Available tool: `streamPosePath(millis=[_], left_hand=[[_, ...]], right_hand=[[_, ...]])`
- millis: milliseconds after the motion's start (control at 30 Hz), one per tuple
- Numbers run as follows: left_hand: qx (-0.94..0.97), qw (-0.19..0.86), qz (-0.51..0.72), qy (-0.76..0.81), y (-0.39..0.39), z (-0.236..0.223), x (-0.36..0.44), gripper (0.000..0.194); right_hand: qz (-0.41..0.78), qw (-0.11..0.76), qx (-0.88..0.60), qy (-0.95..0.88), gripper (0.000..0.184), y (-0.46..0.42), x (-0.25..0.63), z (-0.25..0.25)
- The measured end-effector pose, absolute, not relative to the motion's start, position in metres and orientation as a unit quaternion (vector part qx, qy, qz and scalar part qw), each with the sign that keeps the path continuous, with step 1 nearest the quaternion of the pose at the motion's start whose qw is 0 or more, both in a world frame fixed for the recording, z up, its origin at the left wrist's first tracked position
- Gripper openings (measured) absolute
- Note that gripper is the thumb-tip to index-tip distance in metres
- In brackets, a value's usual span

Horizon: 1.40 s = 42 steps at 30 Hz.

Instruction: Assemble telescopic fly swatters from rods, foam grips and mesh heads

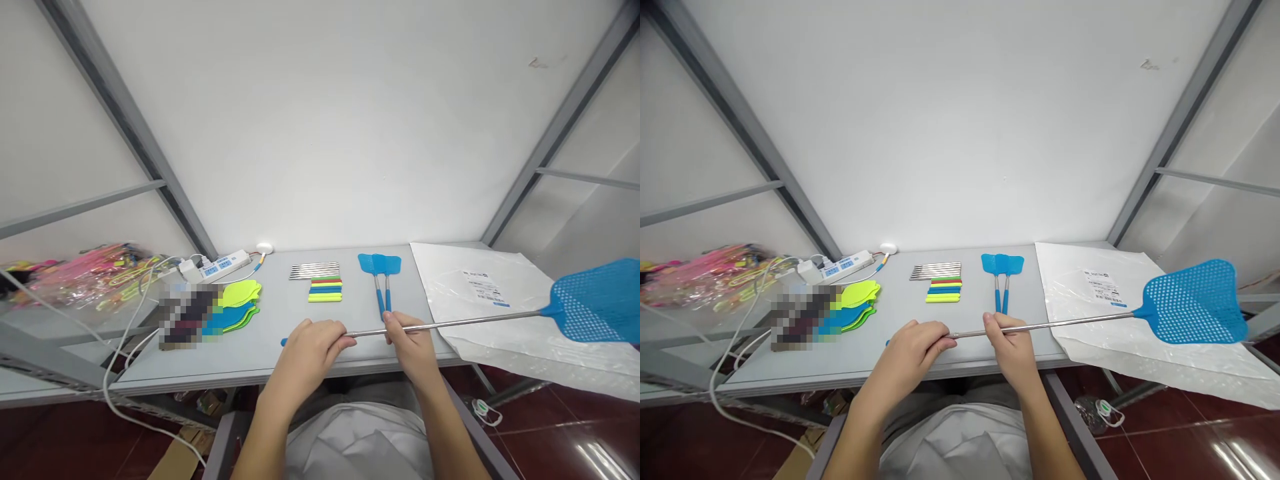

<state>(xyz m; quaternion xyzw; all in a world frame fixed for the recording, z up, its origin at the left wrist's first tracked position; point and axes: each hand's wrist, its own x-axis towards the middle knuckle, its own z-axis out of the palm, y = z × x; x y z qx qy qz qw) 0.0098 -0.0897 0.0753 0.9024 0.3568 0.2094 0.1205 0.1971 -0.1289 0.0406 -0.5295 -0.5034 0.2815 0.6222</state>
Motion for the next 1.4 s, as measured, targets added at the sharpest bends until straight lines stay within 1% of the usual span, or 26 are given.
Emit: streamPosePath(millis=[100, 200, 267, 367, 433, 467, 500, 533, 600, 633, 667, 733, 767, 833, 867, 933, 1067, 1233, 1300, 1400], left_hand=[[0.901, 0.139, 0.203, 0.357, -0.080, 0.079, -0.008, 0.036], [0.890, 0.130, 0.202, 0.387, -0.068, 0.080, -0.033, 0.033], [0.874, 0.099, 0.223, 0.420, -0.060, 0.079, -0.052, 0.030], [0.849, 0.030, 0.290, 0.440, -0.051, 0.075, -0.071, 0.020], [0.820, -0.026, 0.364, 0.441, -0.050, 0.074, -0.073, 0.011], [0.789, -0.054, 0.418, 0.447, -0.051, 0.073, -0.070, 0.008], [0.738, -0.082, 0.493, 0.453, -0.052, 0.072, -0.064, 0.010], [0.672, -0.100, 0.574, 0.458, -0.055, 0.071, -0.055, 0.017], [0.470, -0.110, 0.763, 0.430, -0.061, 0.065, -0.032, 0.034], [0.407, -0.069, 0.810, 0.417, -0.065, 0.061, -0.018, 0.040], [0.366, 0.010, 0.837, 0.406, -0.069, 0.057, -0.004, 0.038], [0.356, 0.235, 0.827, 0.366, -0.079, 0.047, 0.023, 0.024], [0.365, 0.337, 0.804, 0.329, -0.083, 0.043, 0.034, 0.024], [0.393, 0.446, 0.757, 0.273, -0.092, 0.038, 0.049, 0.036], [0.406, 0.475, 0.738, 0.255, -0.095, 0.037, 0.053, 0.041], [0.414, 0.498, 0.721, 0.247, -0.099, 0.037, 0.055, 0.042], [0.389, 0.506, 0.718, 0.276, -0.103, 0.039, 0.055, 0.039], [0.426, 0.574, 0.638, 0.286, -0.111, 0.031, 0.068, 0.044], [0.391, 0.569, 0.662, 0.292, -0.114, 0.027, 0.072, 0.043], [0.346, 0.532, 0.718, 0.287, -0.112, 0.029, 0.069, 0.039]], right_hand=[[0.276, 0.635, -0.529, -0.491, 0.048, -0.130, 0.208, 0.039], [0.243, 0.695, -0.520, -0.432, 0.045, -0.132, 0.234, 0.040], [0.216, 0.745, -0.498, -0.386, 0.046, -0.133, 0.252, 0.043], [0.206, 0.794, -0.457, -0.343, 0.049, -0.133, 0.265, 0.049], [0.235, 0.807, -0.439, -0.317, 0.049, -0.132, 0.262, 0.052], [0.259, 0.811, -0.430, -0.300, 0.049, -0.130, 0.257, 0.052], [0.282, 0.816, -0.421, -0.278, 0.049, -0.128, 0.251, 0.052], [0.302, 0.819, -0.415, -0.255, 0.049, -0.126, 0.244, 0.052], [0.325, 0.824, -0.408, -0.220, 0.049, -0.121, 0.228, 0.048], [0.331, 0.824, -0.408, -0.211, 0.049, -0.119, 0.220, 0.046], [0.336, 0.822, -0.409, -0.208, 0.048, -0.117, 0.212, 0.043], [0.352, 0.813, -0.411, -0.214, 0.048, -0.114, 0.198, 0.038], [0.360, 0.808, -0.412, -0.218, 0.048, -0.113, 0.193, 0.035], [0.373, 0.797, -0.415, -0.229, 0.048, -0.113, 0.186, 0.032], [0.381, 0.791, -0.417, -0.236, 0.048, -0.113, 0.184, 0.032], [0.396, 0.779, -0.418, -0.250, 0.047, -0.113, 0.181, 0.031], [0.421, 0.761, -0.416, -0.265, 0.046, -0.113, 0.170, 0.028], [0.462, 0.722, -0.420, -0.298, 0.046, -0.115, 0.144, 0.017], [0.465, 0.714, -0.422, -0.309, 0.048, -0.116, 0.137, 0.013], [0.464, 0.704, -0.429, -0.325, 0.050, -0.117, 0.133, 0.013]])
